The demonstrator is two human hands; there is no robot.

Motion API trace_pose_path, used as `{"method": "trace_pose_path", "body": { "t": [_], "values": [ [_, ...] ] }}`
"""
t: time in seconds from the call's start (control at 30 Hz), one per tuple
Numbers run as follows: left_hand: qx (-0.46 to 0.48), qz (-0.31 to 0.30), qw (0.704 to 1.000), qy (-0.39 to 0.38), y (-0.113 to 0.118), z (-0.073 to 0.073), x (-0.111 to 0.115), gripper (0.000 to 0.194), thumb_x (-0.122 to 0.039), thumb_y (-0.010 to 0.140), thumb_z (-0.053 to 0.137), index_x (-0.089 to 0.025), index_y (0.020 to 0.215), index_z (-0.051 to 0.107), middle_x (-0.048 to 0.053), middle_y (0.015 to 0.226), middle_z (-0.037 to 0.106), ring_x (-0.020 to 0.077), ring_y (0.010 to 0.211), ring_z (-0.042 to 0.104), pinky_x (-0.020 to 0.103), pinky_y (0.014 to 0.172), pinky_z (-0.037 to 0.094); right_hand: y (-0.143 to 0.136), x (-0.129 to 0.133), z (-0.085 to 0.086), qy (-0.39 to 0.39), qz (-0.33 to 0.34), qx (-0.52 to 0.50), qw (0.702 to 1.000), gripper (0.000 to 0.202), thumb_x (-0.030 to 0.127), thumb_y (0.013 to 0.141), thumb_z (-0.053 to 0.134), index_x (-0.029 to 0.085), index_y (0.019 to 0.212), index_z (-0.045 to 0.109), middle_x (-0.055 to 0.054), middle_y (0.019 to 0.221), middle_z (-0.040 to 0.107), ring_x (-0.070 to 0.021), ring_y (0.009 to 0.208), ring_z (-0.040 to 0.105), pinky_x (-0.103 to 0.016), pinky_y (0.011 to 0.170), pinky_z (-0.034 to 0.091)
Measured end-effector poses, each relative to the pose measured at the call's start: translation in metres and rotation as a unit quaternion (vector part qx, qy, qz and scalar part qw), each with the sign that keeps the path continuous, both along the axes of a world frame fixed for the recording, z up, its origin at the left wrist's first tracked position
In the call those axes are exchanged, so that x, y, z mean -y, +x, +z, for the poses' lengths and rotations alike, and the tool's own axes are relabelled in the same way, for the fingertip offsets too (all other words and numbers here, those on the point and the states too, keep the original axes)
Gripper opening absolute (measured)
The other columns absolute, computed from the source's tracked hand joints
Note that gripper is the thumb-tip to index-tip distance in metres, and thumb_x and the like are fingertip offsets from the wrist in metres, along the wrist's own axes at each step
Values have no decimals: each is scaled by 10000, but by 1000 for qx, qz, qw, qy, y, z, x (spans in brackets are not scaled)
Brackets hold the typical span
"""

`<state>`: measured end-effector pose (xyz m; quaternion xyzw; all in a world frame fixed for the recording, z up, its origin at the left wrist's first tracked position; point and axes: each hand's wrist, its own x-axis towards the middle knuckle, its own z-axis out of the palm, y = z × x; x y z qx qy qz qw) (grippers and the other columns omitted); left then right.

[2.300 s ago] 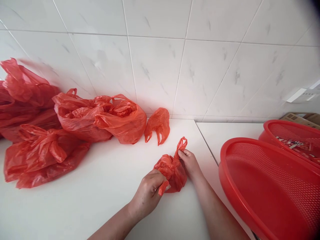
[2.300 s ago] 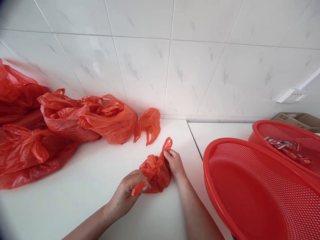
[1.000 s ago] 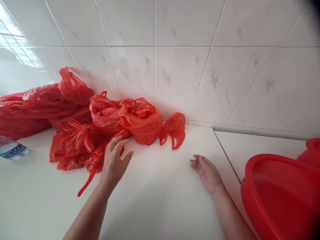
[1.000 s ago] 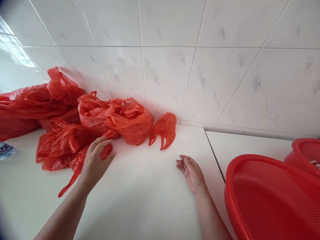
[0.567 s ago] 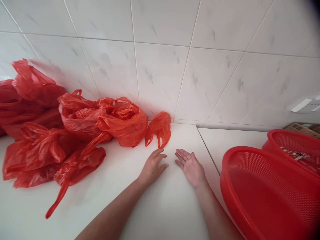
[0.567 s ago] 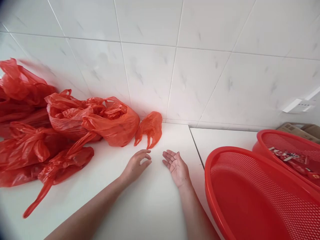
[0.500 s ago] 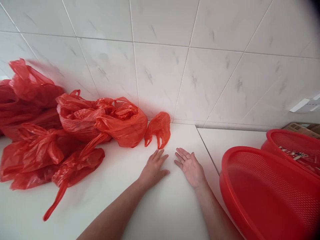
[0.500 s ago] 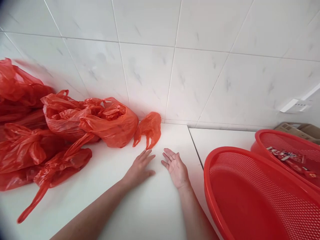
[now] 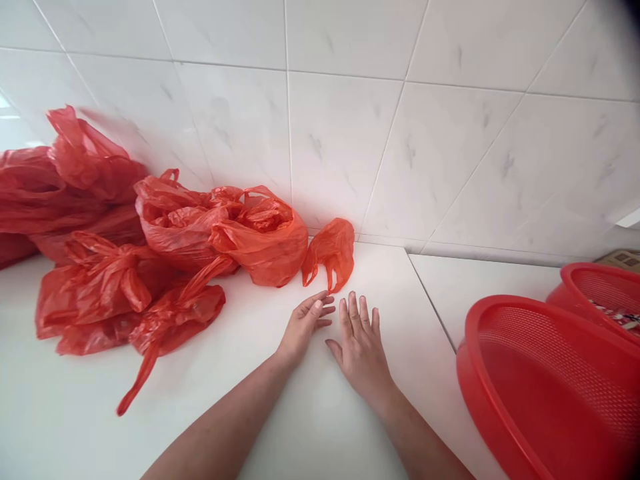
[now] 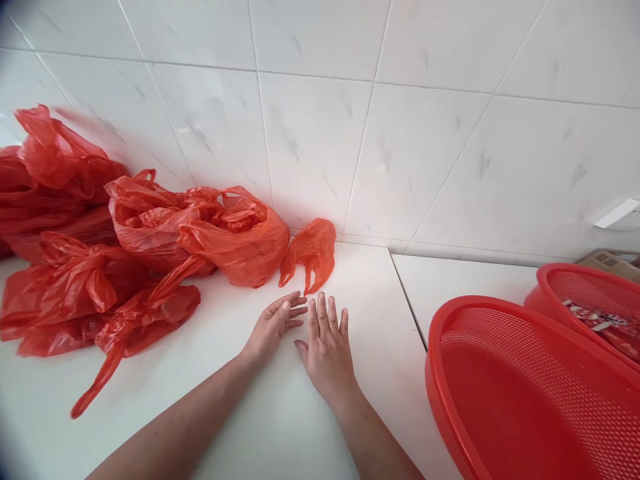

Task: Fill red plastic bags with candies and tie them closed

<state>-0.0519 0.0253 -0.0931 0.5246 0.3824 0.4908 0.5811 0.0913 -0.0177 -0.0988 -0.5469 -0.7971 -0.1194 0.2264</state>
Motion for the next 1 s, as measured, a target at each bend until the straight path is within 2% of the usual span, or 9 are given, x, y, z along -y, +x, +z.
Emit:
{"method": "trace_pose_path", "body": {
  "t": [0.1,0.2,0.33,0.57,0.63,0.8,0.87,1.0],
  "values": [
    [58,-32,997,-35,4,1,4,450,-445,816,626,-140,1147,621,135,1089,690,259,998,657,397,858,517,-10,6,-7,-10,18,17,1000,756,151,919,383,155,1505,-95,-137,1564,111,-320,1441,59,-581,1114,185],
    [94,-40,993,-63,8,0,7,339,-388,743,719,-128,957,686,79,888,717,211,848,672,358,806,523,-16,10,-11,-13,22,18,1000,755,69,900,332,164,1499,-117,-140,1557,135,-319,1438,99,-585,1105,202],
    [124,-37,987,-92,7,-2,5,279,-352,741,728,-129,903,684,55,846,702,171,790,657,323,781,511,-18,12,-11,-21,21,22,999,764,39,889,310,170,1493,-140,-142,1551,135,-321,1435,118,-602,1097,207],
    [154,-64,979,-113,3,-2,3,265,-341,748,723,-141,913,671,50,840,677,158,776,636,304,757,494,-23,13,-10,-18,15,33,999,799,-17,850,299,120,1480,-174,-189,1528,182,-323,1430,115,-608,1105,211],
    [158,-68,978,-117,3,0,3,237,-335,752,718,-151,891,664,36,828,663,146,762,625,293,750,486,-24,14,-10,-20,18,44,999,790,-24,834,301,102,1495,-113,-193,1522,207,-323,1430,106,-610,1103,218],
    [158,-58,978,-123,5,3,4,195,-302,758,709,-180,900,653,11,827,634,124,743,589,263,739,463,-24,16,-7,-53,14,83,995,618,17,827,350,2,1443,298,-197,1512,260,-344,1428,101,-602,1126,176],
    [160,-59,977,-126,5,4,3,179,-286,764,701,-181,900,651,9,828,624,121,746,575,255,734,453,-25,18,-6,-61,10,93,994,598,16,819,353,-6,1417,351,-192,1512,270,-341,1429,102,-597,1134,157],
    [168,-60,975,-130,4,4,1,104,-245,774,685,-172,836,643,-1,807,601,107,747,557,242,737,436,-27,21,-5,-64,1,96,993,606,25,816,358,-6,1421,344,-194,1500,300,-327,1433,107,-587,1140,150]
  ]
}}
